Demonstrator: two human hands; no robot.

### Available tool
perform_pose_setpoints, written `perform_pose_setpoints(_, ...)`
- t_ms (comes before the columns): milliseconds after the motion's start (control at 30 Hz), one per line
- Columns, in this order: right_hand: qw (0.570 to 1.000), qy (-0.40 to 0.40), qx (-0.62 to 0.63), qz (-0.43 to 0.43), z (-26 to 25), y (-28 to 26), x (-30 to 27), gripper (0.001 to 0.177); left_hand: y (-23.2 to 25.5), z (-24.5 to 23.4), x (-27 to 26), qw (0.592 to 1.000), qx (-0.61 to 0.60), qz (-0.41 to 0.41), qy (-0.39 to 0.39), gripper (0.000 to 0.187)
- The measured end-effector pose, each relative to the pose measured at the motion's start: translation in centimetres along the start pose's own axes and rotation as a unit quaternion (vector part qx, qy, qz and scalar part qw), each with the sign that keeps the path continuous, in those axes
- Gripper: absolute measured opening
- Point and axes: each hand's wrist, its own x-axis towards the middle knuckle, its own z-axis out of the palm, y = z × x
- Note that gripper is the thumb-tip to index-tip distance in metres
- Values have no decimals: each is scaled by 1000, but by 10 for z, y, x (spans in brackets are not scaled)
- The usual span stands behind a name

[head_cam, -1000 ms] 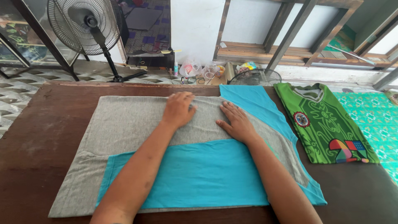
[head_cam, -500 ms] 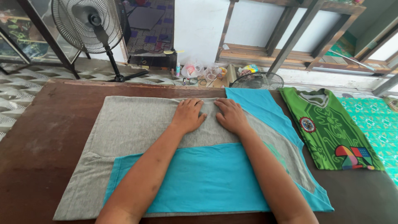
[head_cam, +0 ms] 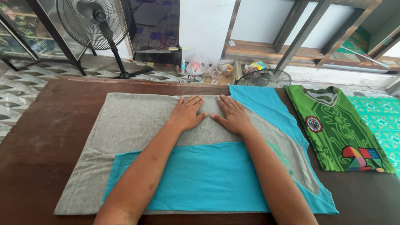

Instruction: The person folds a grey t-shirt on a wooden table. They smooth the fabric, fold the sides inward, fold the bottom up, and then fold the shirt in half to create a neat rectangular stack.

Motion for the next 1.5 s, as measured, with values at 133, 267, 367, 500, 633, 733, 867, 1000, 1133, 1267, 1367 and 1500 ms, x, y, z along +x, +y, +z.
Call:
perform_pose_setpoints(133,1000,-7,18,-1,0,4,-1,88,-11,-10,-2,998,8,-33,-48,81)
perform_pose_setpoints(267,1000,-18,25,7,1,5,-1,88,-29,-14,-8,997,19,-49,-58,87)
perform_pose_setpoints(367,999,-21,26,5,0,5,0,90,-44,-16,-17,997,28,-46,-55,90)
perform_pose_setpoints(500,999,-27,34,8,-1,6,1,89,-79,-25,-32,996,51,-59,-54,94)
perform_pose_setpoints(633,999,-31,35,9,0,7,1,89,-126,-34,-50,990,68,-112,-49,97)
perform_pose_setpoints(733,999,-27,35,7,0,7,1,89,-153,-39,-58,984,63,-165,-18,97)
perform_pose_setpoints(867,999,-16,31,4,1,7,-1,88,-149,-41,-59,972,73,-224,20,91)
perform_pose_setpoints(1000,1000,-4,23,0,1,3,-1,88,-121,-48,-66,977,79,-57,189,64)
perform_pose_setpoints(1133,1000,-7,25,6,-1,2,-4,88,-100,-49,-67,982,1,-5,188,39)
perform_pose_setpoints(1267,1000,-7,29,7,-2,2,-1,88,-101,-56,-65,984,0,-50,171,33)
perform_pose_setpoints(1367,999,-8,31,5,-2,3,-2,87,-110,-58,-67,979,25,-103,173,31)
perform_pose_setpoints(1500,999,-3,32,1,-2,3,-2,87,-140,-59,-68,969,23,-175,172,26)
